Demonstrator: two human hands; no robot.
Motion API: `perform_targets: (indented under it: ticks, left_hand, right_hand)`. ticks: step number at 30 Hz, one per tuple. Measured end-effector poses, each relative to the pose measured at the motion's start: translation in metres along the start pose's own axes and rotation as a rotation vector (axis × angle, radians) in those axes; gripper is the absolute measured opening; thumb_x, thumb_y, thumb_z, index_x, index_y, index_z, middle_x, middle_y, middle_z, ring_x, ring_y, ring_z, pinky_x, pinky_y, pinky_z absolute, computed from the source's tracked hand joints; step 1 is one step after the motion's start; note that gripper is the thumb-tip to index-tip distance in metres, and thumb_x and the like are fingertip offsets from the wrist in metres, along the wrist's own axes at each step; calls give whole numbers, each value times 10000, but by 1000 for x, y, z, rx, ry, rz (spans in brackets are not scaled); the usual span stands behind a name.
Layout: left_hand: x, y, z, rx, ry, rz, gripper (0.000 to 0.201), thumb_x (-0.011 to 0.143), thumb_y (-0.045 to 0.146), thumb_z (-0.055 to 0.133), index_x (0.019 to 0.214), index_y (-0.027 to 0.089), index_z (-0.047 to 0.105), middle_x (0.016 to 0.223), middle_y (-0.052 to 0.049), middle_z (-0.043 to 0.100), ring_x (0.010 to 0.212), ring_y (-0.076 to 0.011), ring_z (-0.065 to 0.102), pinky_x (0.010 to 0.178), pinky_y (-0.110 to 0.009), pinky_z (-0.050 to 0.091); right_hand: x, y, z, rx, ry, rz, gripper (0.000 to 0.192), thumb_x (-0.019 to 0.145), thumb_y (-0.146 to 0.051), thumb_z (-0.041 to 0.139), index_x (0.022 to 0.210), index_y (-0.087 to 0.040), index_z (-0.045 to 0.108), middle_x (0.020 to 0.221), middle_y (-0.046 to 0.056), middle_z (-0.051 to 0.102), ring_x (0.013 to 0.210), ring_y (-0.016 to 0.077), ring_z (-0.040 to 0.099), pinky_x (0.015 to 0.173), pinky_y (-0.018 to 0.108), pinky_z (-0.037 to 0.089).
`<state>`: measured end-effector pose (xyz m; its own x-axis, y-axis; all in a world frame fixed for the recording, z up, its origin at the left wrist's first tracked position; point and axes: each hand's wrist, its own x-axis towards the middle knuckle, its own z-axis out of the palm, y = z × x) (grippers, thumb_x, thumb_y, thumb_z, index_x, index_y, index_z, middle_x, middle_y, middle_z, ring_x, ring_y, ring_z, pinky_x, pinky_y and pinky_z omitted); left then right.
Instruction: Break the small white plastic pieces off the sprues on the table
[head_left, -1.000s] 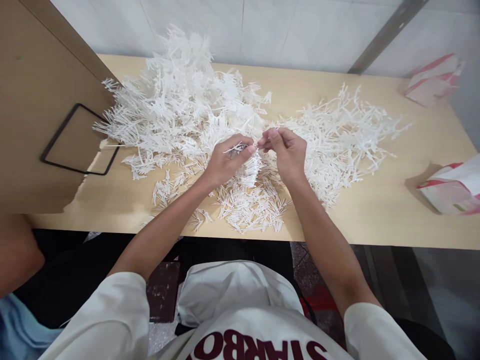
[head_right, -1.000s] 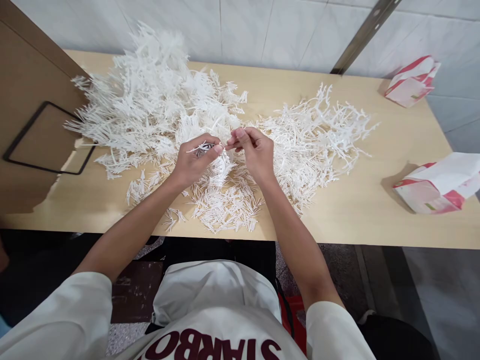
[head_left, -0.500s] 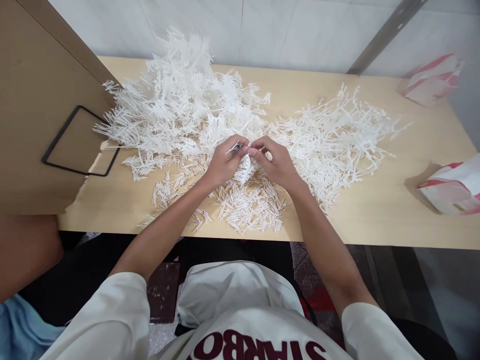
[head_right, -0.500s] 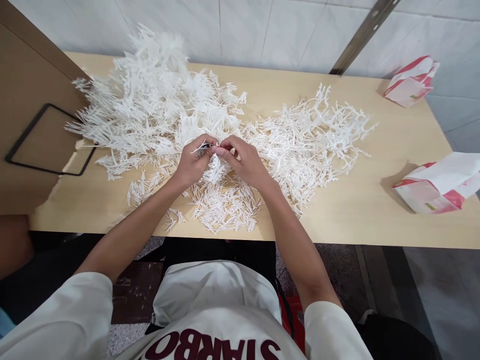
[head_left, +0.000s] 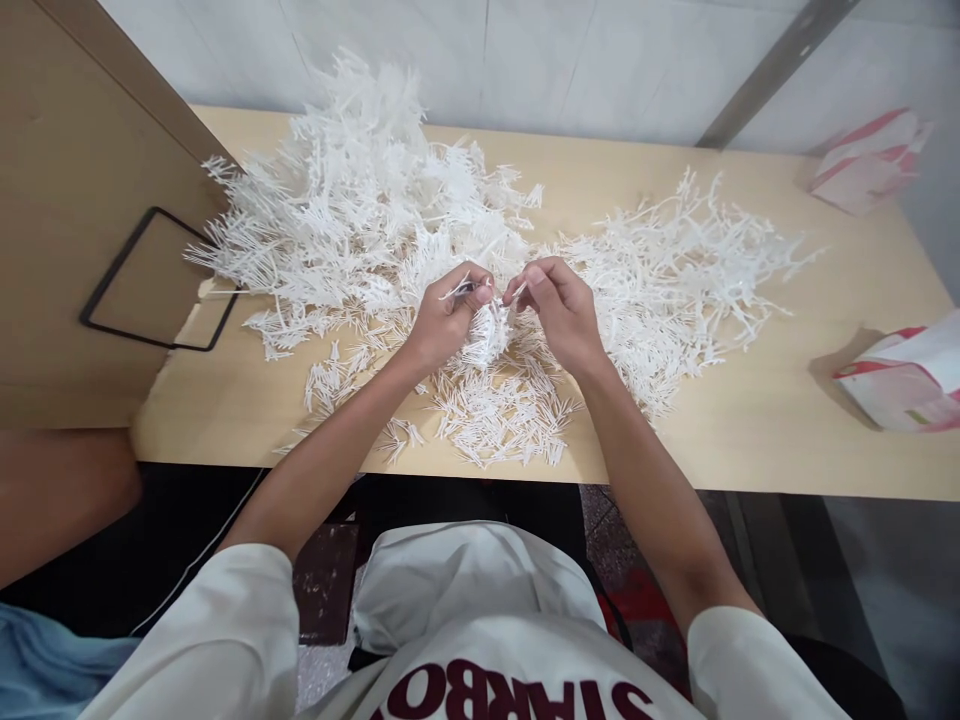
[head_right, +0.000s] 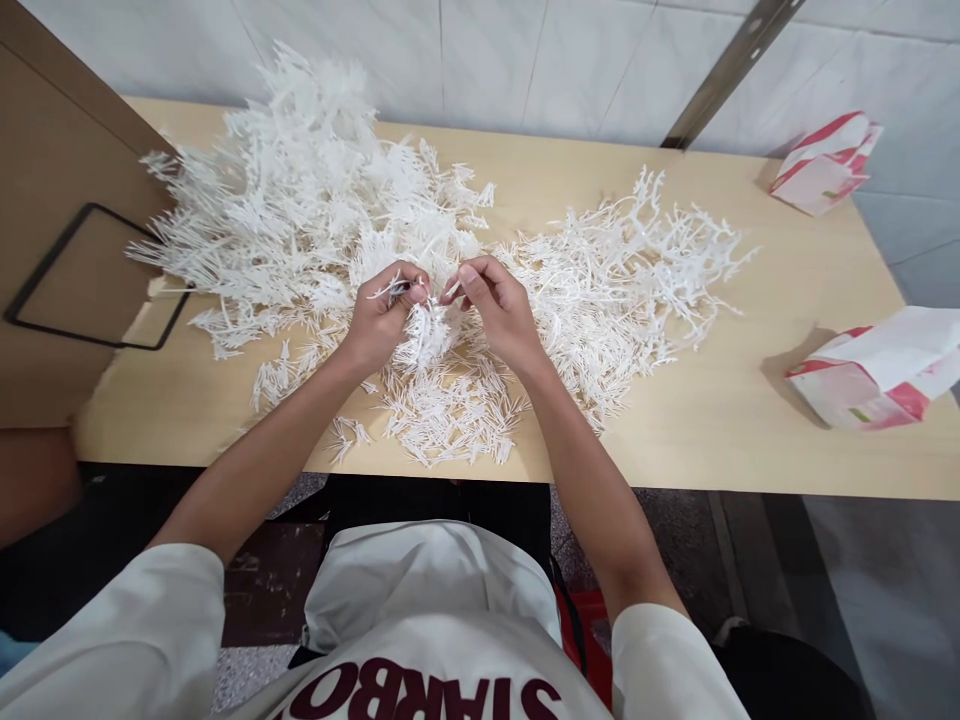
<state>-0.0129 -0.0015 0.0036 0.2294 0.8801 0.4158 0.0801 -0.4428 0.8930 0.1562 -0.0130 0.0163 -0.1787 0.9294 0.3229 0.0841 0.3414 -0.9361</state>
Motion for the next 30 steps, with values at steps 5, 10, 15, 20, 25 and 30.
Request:
perform_targets:
  ticks: [5, 10, 15, 20, 25, 30]
  left_hand:
    - [-1, 1, 1, 40, 29, -39, 379, 832, 605, 551, 795, 227, 549, 697, 12, 532, 640, -117, 470, 632, -281, 404]
    - [-1, 2, 3, 60, 12, -15, 432, 823, 649, 523, 772, 220, 524, 706, 5, 518, 666, -125, 467, 646, -287, 409]
    - [-2, -2, 4, -34, -52, -28, 424, 835, 640, 512, 789, 219, 517, 725, 3, 521, 691, -125, 487, 671, -285, 425]
    - [0, 0, 4, -117, 61, -82, 434, 827, 656, 513, 789, 224, 499, 730, -4, 535, 696, -126, 515, 645, -283, 434]
    - [1, -1, 4, -12, 85, -86, 417, 841, 648, 499, 802, 233, 511, 693, 3, 516, 672, -125, 519, 581, -270, 400]
    - [-1, -7, 4, 32, 100, -45, 384, 842, 616, 530, 804, 234, 527, 705, 3, 521, 709, -131, 542, 606, -275, 417]
  right_hand:
    - [0, -3, -1, -77, -56, -4, 338, 885, -547, 510, 919, -242, 652, 868, 0, 638, 784, 107, 590, 685, 267, 471]
    - [-2, -4, 0, -270, -122, -69, 299, 860, -525, 569, 821, -237, 635, 745, -29, 588, 678, 96, 504, 655, 259, 416]
    - [-3, -1, -1, -185, -174, -29, 329, 903, -525, 493, 792, -231, 588, 681, -39, 471, 643, 95, 432, 627, 255, 383]
    - [0, 4, -2, -10, -81, -8, 304, 904, -514, 500, 863, -233, 609, 822, -14, 587, 742, 96, 539, 731, 273, 453]
    - [0, -1, -1, -6, -85, 3, 327, 880, -531, 527, 1028, -265, 644, 928, -2, 649, 808, 103, 593, 741, 274, 483]
    - [-2, -1, 1, -100, -108, -32, 273, 816, -491, 640, 804, -218, 644, 790, -18, 634, 715, 92, 551, 693, 260, 456]
